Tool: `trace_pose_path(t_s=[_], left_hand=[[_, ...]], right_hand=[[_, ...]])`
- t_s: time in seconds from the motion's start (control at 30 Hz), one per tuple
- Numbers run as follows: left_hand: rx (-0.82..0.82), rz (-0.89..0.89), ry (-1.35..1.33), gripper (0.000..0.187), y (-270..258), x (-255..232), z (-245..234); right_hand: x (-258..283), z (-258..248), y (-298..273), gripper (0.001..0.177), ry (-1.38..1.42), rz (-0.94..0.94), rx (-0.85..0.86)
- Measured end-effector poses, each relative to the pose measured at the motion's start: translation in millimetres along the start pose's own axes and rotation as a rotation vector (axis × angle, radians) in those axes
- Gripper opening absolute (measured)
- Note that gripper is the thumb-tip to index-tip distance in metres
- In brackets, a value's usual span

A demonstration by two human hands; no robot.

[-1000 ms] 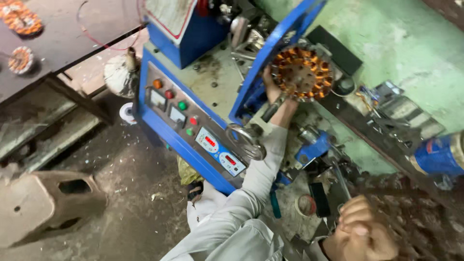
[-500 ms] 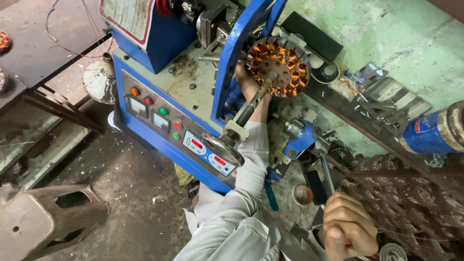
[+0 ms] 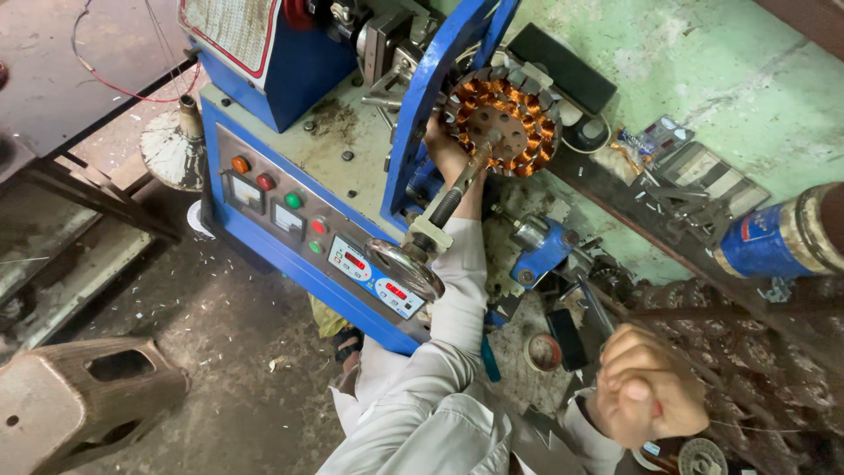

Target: The person operates a blue motor stator winding machine, placing a stator core into the machine, winding copper wire around the slots, and adjusting the core with a screwdriver. The person repeatedly secures the stator, winds the wire, and removes the finished stator to place it on a nearby table.

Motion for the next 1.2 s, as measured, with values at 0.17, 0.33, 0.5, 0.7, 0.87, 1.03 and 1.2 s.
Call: trace_pose_path(t_s=[0.17, 0.33, 0.5, 0.7, 0.87, 1.03, 1.2], left_hand=[[0.059, 0.136, 0.065, 0.046, -36, -21, 13], [0.266, 0.024, 0.207, 0.050, -77, -43, 23], [0.307, -0.028, 0.145, 0.050, -73, -47, 25], [0.249, -0.054, 0.075, 0.046, -59, -37, 10], [0.271, -0.039, 0.046, 0.042, -53, -31, 4], [0.209, -0.045, 0.084, 0.045, -56, -35, 6], [0.172, -0.073, 0.099, 0.050, -59, -39, 11]], right_hand=[[-9, -4, -3, 0.041, -0.052, 0.016, -0.136], [-18, -10, 0, 0.043, -0.080, 0.053, -0.253], [-49, -27, 30, 0.044, -0.094, 0.156, -0.261], [-71, -23, 81, 0.038, -0.067, 0.348, -0.325], [-74, -15, 102, 0.041, -0.118, 0.359, -0.277], [-76, -20, 95, 0.042, -0.081, 0.359, -0.281], [-81, -23, 96, 0.046, -0.136, 0.369, -0.286]])
Point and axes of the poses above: each hand's wrist, its own y-axis towards the middle knuckle, its own z-axis out of the palm, x = y × z, the point moved 3 cm from there along y, towards the middle knuckle, and after that the axes turned 5 degrees about -y, right-handed, at the moved point
